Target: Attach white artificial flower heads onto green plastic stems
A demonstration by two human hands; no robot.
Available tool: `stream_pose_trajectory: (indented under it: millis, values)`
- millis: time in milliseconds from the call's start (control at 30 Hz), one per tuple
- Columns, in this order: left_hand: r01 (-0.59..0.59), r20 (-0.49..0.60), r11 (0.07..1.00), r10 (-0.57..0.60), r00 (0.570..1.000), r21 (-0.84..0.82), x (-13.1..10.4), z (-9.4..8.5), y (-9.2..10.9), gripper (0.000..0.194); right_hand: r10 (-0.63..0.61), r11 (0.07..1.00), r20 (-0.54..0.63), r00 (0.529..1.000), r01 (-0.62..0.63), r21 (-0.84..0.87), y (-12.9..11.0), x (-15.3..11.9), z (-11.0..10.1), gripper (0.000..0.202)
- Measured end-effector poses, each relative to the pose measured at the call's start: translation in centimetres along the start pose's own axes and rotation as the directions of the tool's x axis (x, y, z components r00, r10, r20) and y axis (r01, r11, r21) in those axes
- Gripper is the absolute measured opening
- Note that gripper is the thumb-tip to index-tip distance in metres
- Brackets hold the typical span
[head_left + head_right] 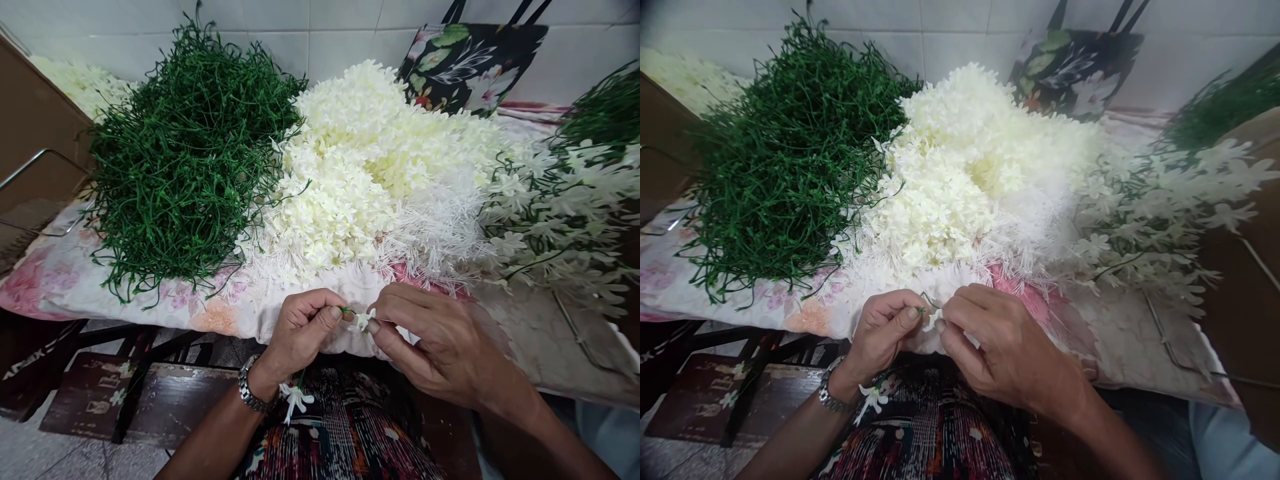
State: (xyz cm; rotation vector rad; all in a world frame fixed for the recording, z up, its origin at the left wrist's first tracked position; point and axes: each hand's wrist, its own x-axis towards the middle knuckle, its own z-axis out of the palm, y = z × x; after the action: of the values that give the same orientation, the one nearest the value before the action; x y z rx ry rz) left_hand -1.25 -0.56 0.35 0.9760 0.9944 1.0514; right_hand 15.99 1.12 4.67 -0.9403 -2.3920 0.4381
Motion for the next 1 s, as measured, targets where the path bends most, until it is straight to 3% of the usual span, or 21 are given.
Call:
stream_pose_trajectory:
  millis: [367,533,733,933,1000]
  values:
    - [-0.028,0.02,0.999,0.029,0.999,-0.046,-0.5,0.7,0.2,0.026,0.029,0.983,0.011,1.0,-0.031,0.179,0.3,0.0,0.2,0.019]
    - [-0.198,-0.005,0.971,0.201,0.98,0.134,-0.5,1.0,0.6,0.011,-0.01,0.992,-0.001,1.0,0.01,0.122,0.3,0.0,0.6,0.023]
    - [-0.326,0.002,0.896,0.341,0.94,0.302,-0.6,0.9,0.3,0.012,-0.01,0.992,-0.025,1.0,0.013,0.123,0.2,0.1,1.2,0.026]
    - [-0.163,-0.128,0.978,0.18,0.975,0.134,-0.6,0.9,-0.3,0.009,0.047,0.997,-0.059,0.997,-0.043,0.059,0.2,-0.2,1.1,0.015]
    - [-0.111,-0.175,0.99,0.125,0.977,0.085,-0.6,1.0,-0.3,0.009,0.08,0.996,-0.093,0.992,-0.076,0.048,0.1,-0.2,1.2,0.043]
